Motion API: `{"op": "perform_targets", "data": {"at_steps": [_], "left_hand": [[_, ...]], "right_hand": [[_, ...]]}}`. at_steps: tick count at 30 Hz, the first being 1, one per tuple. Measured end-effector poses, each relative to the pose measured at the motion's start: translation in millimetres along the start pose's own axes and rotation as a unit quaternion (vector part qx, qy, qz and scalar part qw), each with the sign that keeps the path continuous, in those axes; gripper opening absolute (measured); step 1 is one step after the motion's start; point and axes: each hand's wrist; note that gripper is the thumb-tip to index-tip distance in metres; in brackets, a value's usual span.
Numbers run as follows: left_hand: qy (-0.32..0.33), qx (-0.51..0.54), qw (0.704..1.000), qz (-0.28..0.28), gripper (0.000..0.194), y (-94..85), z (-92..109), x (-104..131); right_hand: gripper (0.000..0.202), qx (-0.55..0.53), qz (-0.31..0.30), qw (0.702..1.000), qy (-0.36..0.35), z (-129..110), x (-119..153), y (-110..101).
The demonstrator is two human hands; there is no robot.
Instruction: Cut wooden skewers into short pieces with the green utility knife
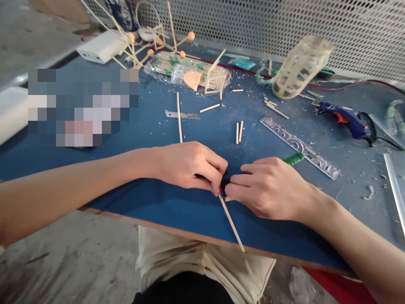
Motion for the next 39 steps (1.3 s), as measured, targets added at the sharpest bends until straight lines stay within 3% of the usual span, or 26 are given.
{"op": "perform_targets", "data": {"at_steps": [19, 26, 39], "left_hand": [[-0.003, -0.025, 1.000, 0.008, 0.015, -0.5, 1, 0], [-0.015, 0.005, 1.000, 0.001, 0.015, -0.5, 0, 0], [-0.005, -0.003, 1.000, -0.002, 0.015, -0.6, 1, 0]], "right_hand": [[0.013, 0.014, -0.002, 1.000, 0.008, -12, -5, -1], [0.012, -0.033, 0.004, 0.999, 0.018, -2, 1, -1], [0.012, -0.007, 0.001, 1.000, 0.024, -4, 1, -1]]}}
Point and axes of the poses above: each hand's wrist, its own x-axis away from the middle knuckle, its own y-axis out of the palm, z = x × y, and after that the axes turned 7 degrees about -x, right-handed
